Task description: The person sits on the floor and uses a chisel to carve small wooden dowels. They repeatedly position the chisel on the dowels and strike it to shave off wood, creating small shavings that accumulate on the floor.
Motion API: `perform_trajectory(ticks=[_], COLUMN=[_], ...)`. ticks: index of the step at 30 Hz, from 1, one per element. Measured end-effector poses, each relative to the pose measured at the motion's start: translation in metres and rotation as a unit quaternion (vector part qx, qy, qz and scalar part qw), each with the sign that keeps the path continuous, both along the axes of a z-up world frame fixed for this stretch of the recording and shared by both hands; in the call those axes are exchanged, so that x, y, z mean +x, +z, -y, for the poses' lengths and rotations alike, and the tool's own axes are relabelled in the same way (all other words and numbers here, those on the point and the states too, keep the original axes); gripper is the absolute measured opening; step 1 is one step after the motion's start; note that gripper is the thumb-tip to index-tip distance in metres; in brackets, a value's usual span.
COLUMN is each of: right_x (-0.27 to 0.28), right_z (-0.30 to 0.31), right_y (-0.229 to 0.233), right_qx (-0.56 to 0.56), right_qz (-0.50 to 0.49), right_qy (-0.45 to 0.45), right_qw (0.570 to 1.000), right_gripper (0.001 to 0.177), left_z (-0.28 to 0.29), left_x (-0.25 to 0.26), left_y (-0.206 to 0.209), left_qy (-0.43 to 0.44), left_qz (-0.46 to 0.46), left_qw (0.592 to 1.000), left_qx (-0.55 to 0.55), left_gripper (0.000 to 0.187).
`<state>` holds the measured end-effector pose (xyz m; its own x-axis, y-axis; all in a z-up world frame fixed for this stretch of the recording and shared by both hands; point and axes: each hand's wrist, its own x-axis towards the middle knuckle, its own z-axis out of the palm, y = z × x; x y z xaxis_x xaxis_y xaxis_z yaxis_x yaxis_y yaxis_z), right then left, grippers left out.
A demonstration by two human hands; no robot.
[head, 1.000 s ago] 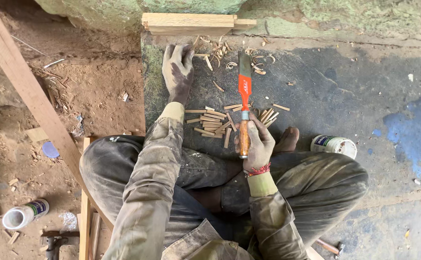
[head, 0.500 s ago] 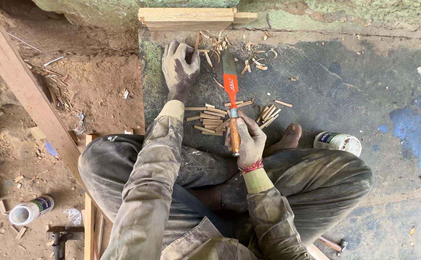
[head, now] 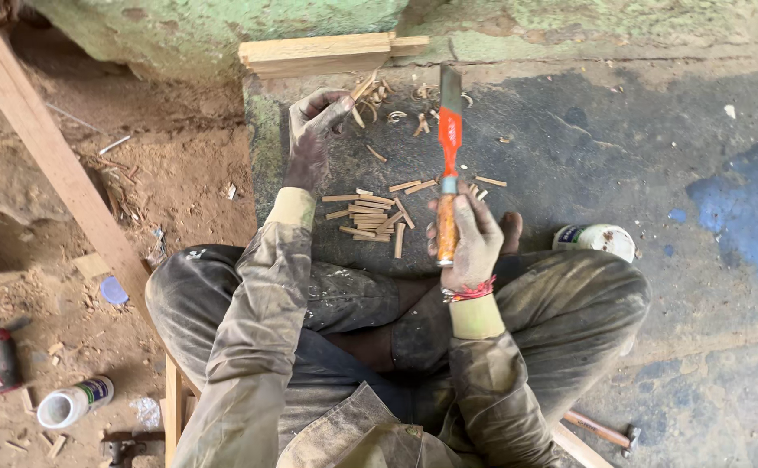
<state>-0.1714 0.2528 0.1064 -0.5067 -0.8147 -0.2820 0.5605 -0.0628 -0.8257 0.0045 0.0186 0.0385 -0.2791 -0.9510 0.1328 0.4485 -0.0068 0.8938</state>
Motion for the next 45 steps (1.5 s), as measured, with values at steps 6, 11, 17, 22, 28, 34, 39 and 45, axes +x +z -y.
perform_trajectory(ticks=[6,11,17,22,28,34,39,45], right_x=[-0.074,-0.109,-0.1,-0.099,-0.098,-0.095,-0.095,-0.094], right_z=[-0.038,-0.063,-0.058,-0.057,-0.057,-0.052,-0.053,-0.053], right_y=[0.052,0.039,0.024,0.029,0.026,0.026,0.024,0.022], right_qx=[-0.057,-0.119,-0.142,-0.123,-0.122,-0.111,-0.092,-0.091], right_qz=[-0.139,-0.174,-0.085,-0.077,-0.073,-0.082,-0.091,-0.091], right_qy=[-0.038,-0.092,-0.123,-0.103,-0.093,-0.073,-0.074,-0.071], right_qw=[0.988,0.973,0.978,0.984,0.985,0.988,0.989,0.989], right_gripper=[0.037,0.035,0.036,0.038,0.038,0.038,0.038,0.038], left_z=[-0.048,-0.082,-0.121,-0.137,-0.1,-0.097,-0.098,-0.082], left_x=[-0.018,-0.053,-0.12,-0.137,-0.089,-0.08,-0.079,-0.063], left_y=[0.055,0.046,0.008,-0.008,0.001,0.003,-0.008,-0.012], left_qy=[-0.093,-0.088,-0.061,-0.025,0.023,0.011,0.026,-0.006], left_qz=[0.068,0.346,0.587,0.561,0.572,0.626,0.636,0.469], left_qw=[0.992,0.926,0.805,0.802,0.785,0.745,0.73,0.881], left_qx=[-0.05,-0.125,-0.066,-0.204,-0.235,-0.229,-0.25,-0.054], left_gripper=[0.02,0.023,0.028,0.019,0.008,0.007,0.009,0.012])
